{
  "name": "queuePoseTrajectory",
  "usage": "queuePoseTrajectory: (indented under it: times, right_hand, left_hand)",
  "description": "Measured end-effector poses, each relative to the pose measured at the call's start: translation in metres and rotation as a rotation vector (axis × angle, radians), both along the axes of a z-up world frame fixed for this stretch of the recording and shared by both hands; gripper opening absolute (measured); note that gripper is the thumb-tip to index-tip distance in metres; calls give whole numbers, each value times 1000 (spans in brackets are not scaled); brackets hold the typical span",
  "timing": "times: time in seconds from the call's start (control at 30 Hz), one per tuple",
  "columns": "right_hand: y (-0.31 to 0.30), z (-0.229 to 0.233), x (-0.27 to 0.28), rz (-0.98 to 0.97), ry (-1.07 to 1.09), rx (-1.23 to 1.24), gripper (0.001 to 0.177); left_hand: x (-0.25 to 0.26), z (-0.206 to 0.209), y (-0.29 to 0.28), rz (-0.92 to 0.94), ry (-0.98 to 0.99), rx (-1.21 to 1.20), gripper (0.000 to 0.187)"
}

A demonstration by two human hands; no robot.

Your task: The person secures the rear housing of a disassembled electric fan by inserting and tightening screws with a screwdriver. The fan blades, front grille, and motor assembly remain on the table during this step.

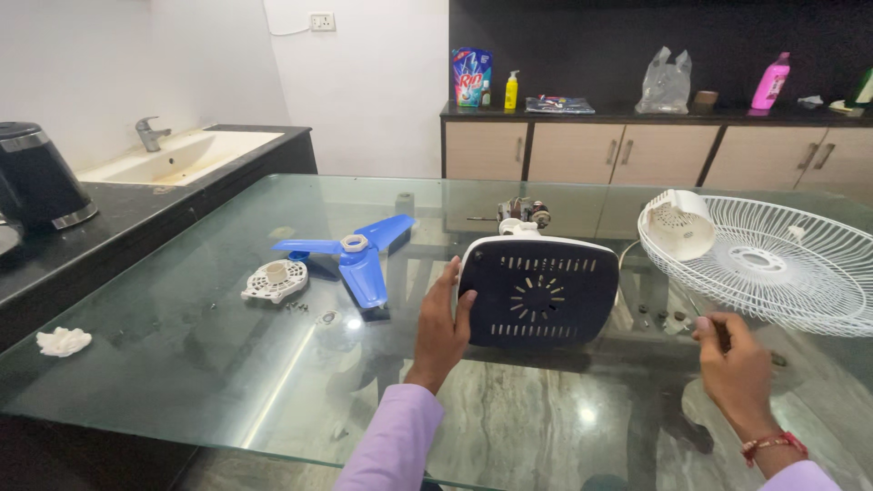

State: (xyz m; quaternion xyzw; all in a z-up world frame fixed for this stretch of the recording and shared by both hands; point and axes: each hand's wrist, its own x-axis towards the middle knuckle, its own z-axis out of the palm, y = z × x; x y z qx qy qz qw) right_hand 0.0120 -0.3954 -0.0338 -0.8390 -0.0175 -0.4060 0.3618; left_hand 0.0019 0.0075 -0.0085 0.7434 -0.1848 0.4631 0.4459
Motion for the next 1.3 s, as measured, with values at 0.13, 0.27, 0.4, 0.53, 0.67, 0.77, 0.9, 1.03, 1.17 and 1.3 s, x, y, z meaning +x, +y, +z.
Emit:
queuePoseTrajectory:
  times: [0.13,0.27,0.4,0.53,0.67,0.77,0.9,1.03,1.17,1.3]
  right_hand:
    - [-10,-9,10,-9,33,192,24]
    - [-10,-7,9,-18,17,129,24]
    - [-5,-1,6,-58,23,6,24]
    - [-5,4,1,-32,36,2,22]
    - [-5,5,-4,-77,111,-171,21]
    - [-3,2,-8,-88,220,-229,21]
    - [-3,4,-9,-94,335,-292,21]
    - [-2,5,-11,-75,331,-305,22]
    - [-3,8,-10,-99,330,-263,23]
    - [-7,5,-7,-110,61,-277,16]
  left_hand:
    - [-2,-1,2,43,2,14,53]
    - [-5,2,4,42,-19,16,52]
    - [-11,5,2,113,-39,59,54]
    - [-20,8,-1,184,-166,171,60]
    - [-29,8,-9,270,-290,347,55]
    - [-34,6,-19,240,-350,498,50]
    - [-38,4,-32,153,-381,628,44]
    - [-40,4,-36,126,-365,685,42]
    - [-40,6,-34,108,-314,614,42]
    - [-38,9,-25,189,-278,464,44]
